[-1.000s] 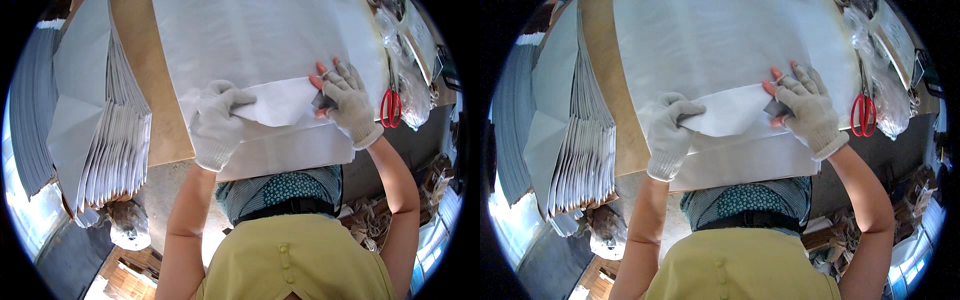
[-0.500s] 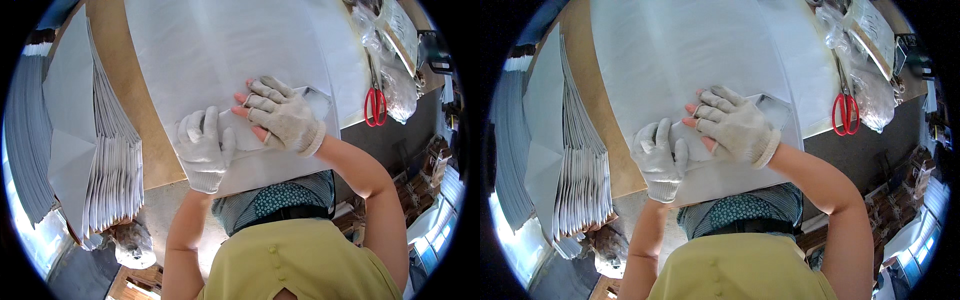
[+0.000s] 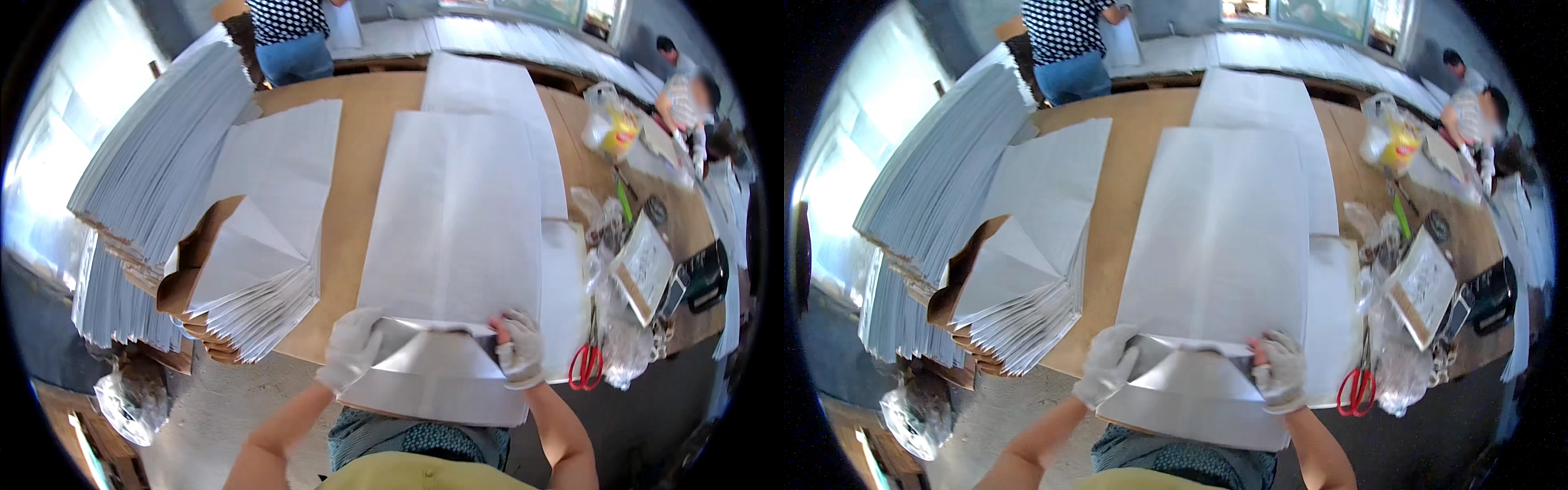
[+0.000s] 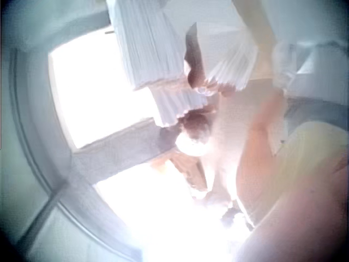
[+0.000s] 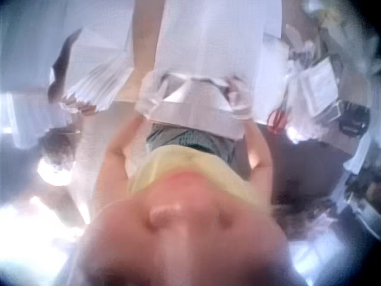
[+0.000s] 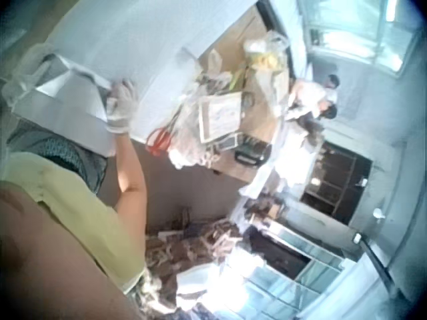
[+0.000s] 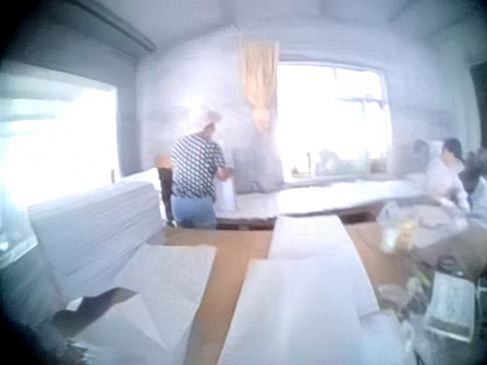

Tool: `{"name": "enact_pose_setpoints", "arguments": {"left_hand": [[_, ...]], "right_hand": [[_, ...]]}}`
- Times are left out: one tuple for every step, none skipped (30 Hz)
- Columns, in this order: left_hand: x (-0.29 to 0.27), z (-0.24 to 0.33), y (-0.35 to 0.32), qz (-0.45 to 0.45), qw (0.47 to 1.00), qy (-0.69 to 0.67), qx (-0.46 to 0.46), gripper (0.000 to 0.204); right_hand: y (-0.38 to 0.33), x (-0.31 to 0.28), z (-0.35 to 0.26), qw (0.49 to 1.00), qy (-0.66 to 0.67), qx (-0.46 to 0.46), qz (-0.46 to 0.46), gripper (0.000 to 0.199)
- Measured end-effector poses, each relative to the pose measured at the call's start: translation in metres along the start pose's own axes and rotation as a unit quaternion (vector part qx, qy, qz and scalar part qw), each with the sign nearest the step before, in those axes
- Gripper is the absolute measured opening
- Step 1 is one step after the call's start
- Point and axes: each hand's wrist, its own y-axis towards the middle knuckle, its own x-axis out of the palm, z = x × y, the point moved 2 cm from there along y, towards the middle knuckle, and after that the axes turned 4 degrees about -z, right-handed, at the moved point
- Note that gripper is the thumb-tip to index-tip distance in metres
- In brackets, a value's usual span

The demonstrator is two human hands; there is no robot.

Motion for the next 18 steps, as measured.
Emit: {"name": "enact_pose_setpoints", "arguments": {"left_hand": [[-0.011, -0.003, -0.011, -0.014, 0.998, -0.041, -0.04, 0.038], [-0.018, -0.006, -0.038, 0.017, 0.98, -0.139, -0.138, 0.04], [-0.022, -0.006, -0.06, 0.047, 0.943, -0.234, -0.231, 0.043], [-0.025, -0.006, -0.065, 0.068, 0.88, -0.344, -0.32, 0.044], [-0.027, -0.001, -0.075, 0.083, 0.793, -0.444, -0.408, 0.044], [-0.025, 0.002, -0.088, 0.097, 0.684, -0.534, -0.487, 0.046], [-0.026, 0.005, -0.088, 0.031, 0.811, -0.387, -0.438, 0.045], [-0.028, 0.009, -0.086, -0.036, 0.9, -0.22, -0.374, 0.045], [-0.027, 0.014, -0.083, -0.1, 0.948, -0.045, -0.298, 0.045], [-0.021, 0.012, -0.075, -0.039, 0.852, -0.351, -0.387, 0.048], [-0.012, 0.004, -0.06, 0.038, 0.663, -0.617, -0.422, 0.052], [-0.008, -0.012, -0.051, -0.017, 0.749, -0.531, -0.397, 0.05], [-0.01, -0.014, -0.039, -0.076, 0.805, -0.444, -0.387, 0.046], [-0.014, -0.017, -0.029, -0.127, 0.85, -0.351, -0.371, 0.043], [-0.026, -0.011, -0.012, -0.174, 0.875, -0.261, -0.37, 0.038], [-0.057, 0.025, 0.002, -0.059, 0.902, -0.227, -0.362, 0.032], [-0.089, 0.056, 0.01, 0.056, 0.915, -0.189, -0.351, 0.027], [-0.115, 0.051, 0.012, 0.169, 0.965, -0.089, -0.179, 0.029]], "right_hand": [[0.001, -0.015, 0.007, 0.995, 0.043, 0.085, -0.026, 0.023], [0.002, -0.031, 0.008, 0.98, 0.09, 0.17, -0.055, 0.021], [-0.001, -0.039, 0.009, 0.975, 0.083, 0.189, -0.088, 0.024], [-0.006, -0.05, 0.01, 0.968, 0.062, 0.211, -0.117, 0.028], [-0.016, -0.055, 0.009, 0.958, 0.046, 0.239, -0.153, 0.033], [-0.024, -0.057, -0.002, 0.97, -0.022, 0.174, -0.168, 0.044], [-0.028, -0.057, -0.014, 0.974, -0.09, 0.102, -0.179, 0.055], [-0.032, -0.056, -0.02, 0.97, -0.156, 0.027, -0.186, 0.066], [-0.036, -0.054, -0.014, 0.97, -0.146, 0.071, -0.182, 0.075], [-0.039, -0.046, -0.007, 0.969, -0.129, 0.107, -0.181, 0.085], [-0.041, -0.035, 0.001, 0.967, -0.108, 0.14, -0.184, 0.094], [-0.039, -0.029, 0.011, 0.984, -0.071, 0.114, -0.118, 0.086], [-0.04, -0.023, 0.031, 0.979, 0.028, 0.172, -0.11, 0.079], [-0.04, -0.016, 0.054, 0.96, 0.123, 0.231, -0.102, 0.071], [-0.036, -0.015, 0.075, 0.928, 0.215, 0.291, -0.091, 0.063], [-0.028, -0.025, 0.097, 0.916, 0.259, 0.3, -0.065, 0.055], [-0.02, -0.037, 0.118, 0.9, 0.302, 0.31, -0.04, 0.048], [-0.012, -0.045, 0.132, 0.881, 0.35, 0.319, -0.015, 0.041]]}}
